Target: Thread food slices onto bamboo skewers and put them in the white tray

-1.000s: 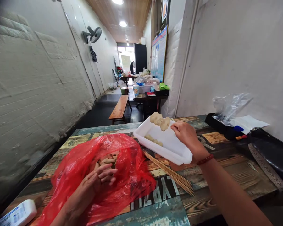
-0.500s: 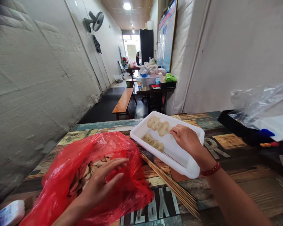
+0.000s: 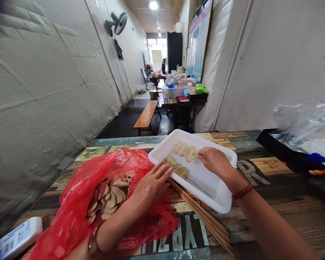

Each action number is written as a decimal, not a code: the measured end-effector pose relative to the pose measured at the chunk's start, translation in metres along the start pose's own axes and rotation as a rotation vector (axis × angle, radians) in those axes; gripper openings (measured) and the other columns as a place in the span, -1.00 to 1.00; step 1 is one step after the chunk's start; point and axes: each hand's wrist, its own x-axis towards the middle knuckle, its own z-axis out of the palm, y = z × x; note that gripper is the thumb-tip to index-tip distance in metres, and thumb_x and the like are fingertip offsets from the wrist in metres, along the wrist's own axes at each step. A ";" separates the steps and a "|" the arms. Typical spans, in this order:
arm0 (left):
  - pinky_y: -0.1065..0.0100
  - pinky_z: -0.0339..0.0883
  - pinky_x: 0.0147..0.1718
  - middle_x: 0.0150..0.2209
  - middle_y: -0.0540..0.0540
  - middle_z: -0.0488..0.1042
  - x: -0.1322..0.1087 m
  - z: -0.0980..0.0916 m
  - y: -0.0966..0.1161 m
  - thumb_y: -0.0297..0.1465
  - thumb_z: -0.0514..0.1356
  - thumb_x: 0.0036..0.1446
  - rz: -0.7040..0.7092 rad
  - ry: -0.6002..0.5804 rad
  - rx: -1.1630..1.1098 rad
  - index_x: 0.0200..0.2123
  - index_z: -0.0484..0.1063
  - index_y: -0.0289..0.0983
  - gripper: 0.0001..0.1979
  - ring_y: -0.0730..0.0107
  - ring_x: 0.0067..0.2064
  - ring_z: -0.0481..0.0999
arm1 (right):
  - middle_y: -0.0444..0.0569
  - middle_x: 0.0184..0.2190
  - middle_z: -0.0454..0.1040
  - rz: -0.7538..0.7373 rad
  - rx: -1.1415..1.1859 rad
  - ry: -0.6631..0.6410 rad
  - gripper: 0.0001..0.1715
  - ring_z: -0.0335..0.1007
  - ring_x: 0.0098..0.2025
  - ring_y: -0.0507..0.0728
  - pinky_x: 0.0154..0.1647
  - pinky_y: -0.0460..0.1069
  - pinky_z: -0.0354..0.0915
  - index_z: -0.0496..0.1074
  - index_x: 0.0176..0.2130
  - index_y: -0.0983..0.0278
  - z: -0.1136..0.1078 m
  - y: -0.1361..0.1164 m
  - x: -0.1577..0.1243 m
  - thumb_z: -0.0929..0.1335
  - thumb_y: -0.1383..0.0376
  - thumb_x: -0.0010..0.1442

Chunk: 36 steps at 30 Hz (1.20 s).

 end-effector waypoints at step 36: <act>0.02 0.12 0.19 0.22 -0.22 0.21 -0.024 -0.004 0.001 -0.50 0.16 0.05 -0.058 0.023 -0.033 0.20 0.15 -0.26 -0.40 0.06 0.31 -0.03 | 0.17 -0.34 0.59 -0.142 -0.060 -0.162 -0.79 0.51 -0.28 0.17 -0.29 -0.09 0.24 0.57 -0.38 0.36 0.029 -0.042 0.011 0.32 0.39 0.16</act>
